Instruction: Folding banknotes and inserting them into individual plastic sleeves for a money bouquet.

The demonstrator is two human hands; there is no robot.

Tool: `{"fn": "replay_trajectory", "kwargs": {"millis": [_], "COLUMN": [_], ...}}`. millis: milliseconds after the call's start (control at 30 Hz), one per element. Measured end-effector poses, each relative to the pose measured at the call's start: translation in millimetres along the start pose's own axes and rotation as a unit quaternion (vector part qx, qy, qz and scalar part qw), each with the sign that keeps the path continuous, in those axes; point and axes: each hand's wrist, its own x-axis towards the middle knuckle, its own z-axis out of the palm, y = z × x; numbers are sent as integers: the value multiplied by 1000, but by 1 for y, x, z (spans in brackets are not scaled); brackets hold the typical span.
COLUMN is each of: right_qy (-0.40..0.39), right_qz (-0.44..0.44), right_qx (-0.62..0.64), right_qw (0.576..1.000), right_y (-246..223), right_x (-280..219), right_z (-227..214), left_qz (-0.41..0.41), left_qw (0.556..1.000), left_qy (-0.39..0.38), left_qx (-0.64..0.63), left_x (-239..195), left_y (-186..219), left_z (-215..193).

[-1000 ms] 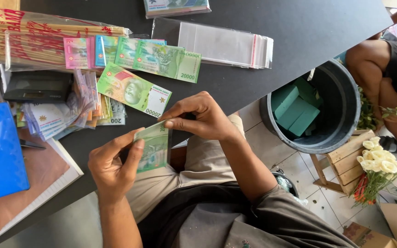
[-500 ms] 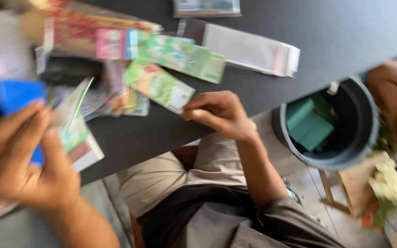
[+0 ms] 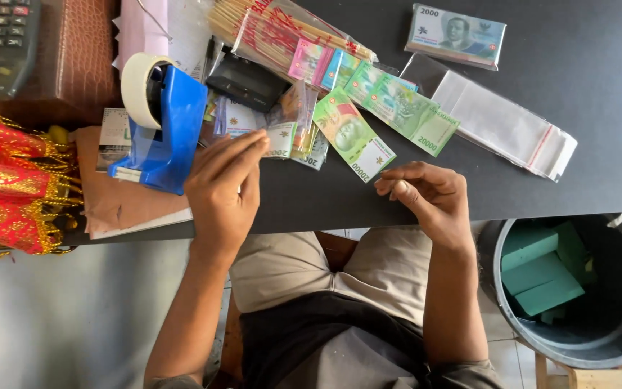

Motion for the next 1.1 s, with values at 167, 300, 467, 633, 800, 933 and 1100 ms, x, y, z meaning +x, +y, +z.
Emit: {"fn": "replay_trajectory", "kwargs": {"millis": [167,300,467,633,800,933,1100], "right_qy": [6,10,13,17,8,16,23], "right_qz": [-22,-17,-20,-21,-16,-11,-5], "right_qx": [2,-1,-7,15,-12,-10,-26], "right_qw": [1000,1000,1000,1000,1000,1000,999], "right_y": [-3,-2,-3,-2,0,-3,-5], "right_x": [2,1,0,-1,-2,-2,-1], "right_z": [3,1,1,3,0,2,4], "left_qz": [-22,45,81,-27,-71,-52,5], "left_qw": [995,991,996,998,991,987,986], "left_qy": [60,111,48,-54,-116,-153,-156], "left_qx": [-73,-66,10,-15,-9,-16,63], "left_x": [30,57,33,-6,-20,-13,-7], "left_y": [-17,-28,-19,-10,-9,-18,-30], "left_z": [-1,3,15,15,16,23,33]}}
